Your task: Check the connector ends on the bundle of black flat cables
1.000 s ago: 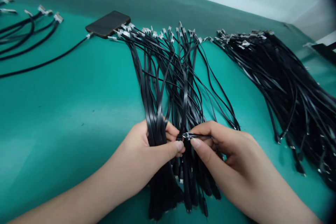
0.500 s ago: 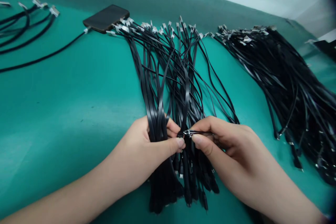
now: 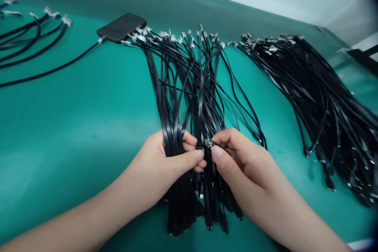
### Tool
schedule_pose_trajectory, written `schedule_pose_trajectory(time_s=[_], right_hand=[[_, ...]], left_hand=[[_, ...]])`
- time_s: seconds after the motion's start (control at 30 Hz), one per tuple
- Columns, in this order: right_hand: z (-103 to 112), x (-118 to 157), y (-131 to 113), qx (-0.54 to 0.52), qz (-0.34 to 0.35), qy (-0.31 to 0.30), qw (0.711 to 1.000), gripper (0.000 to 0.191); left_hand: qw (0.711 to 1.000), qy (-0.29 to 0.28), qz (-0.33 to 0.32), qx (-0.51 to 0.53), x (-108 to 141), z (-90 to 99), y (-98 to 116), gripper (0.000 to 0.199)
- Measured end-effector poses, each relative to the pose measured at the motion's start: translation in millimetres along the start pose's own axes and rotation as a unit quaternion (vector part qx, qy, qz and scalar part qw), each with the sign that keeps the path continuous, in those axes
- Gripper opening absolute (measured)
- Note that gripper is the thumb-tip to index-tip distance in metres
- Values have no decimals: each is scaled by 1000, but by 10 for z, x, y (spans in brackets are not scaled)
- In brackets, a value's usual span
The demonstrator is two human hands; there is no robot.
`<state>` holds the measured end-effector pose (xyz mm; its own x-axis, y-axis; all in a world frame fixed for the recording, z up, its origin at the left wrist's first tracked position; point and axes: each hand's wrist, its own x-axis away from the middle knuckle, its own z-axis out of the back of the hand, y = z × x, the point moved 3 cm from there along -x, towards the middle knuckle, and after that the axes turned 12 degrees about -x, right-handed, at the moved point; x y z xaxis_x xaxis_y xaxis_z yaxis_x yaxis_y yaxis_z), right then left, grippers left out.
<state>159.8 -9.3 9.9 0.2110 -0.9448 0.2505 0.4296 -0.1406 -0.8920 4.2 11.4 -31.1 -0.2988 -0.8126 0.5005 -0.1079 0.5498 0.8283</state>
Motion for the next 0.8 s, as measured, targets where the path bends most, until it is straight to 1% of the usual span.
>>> schedule_pose_trajectory(time_s=[0.3,0.6,0.67,0.8], right_hand=[[-14,-23,-6,28,8,-14,999,19],[-31,-22,34,15,-2,-12,1000,17],[-36,-27,47,2,-3,-9,1000,17],[-55,-40,84,-54,-8,-15,998,18]], left_hand=[[1000,-12,-2,-19,-2,-3,26,16],[1000,-13,-10,-23,2,1,12,14],[1000,-19,-13,-18,-3,-2,6,15],[999,-27,-18,-18,-12,-13,10,15]])
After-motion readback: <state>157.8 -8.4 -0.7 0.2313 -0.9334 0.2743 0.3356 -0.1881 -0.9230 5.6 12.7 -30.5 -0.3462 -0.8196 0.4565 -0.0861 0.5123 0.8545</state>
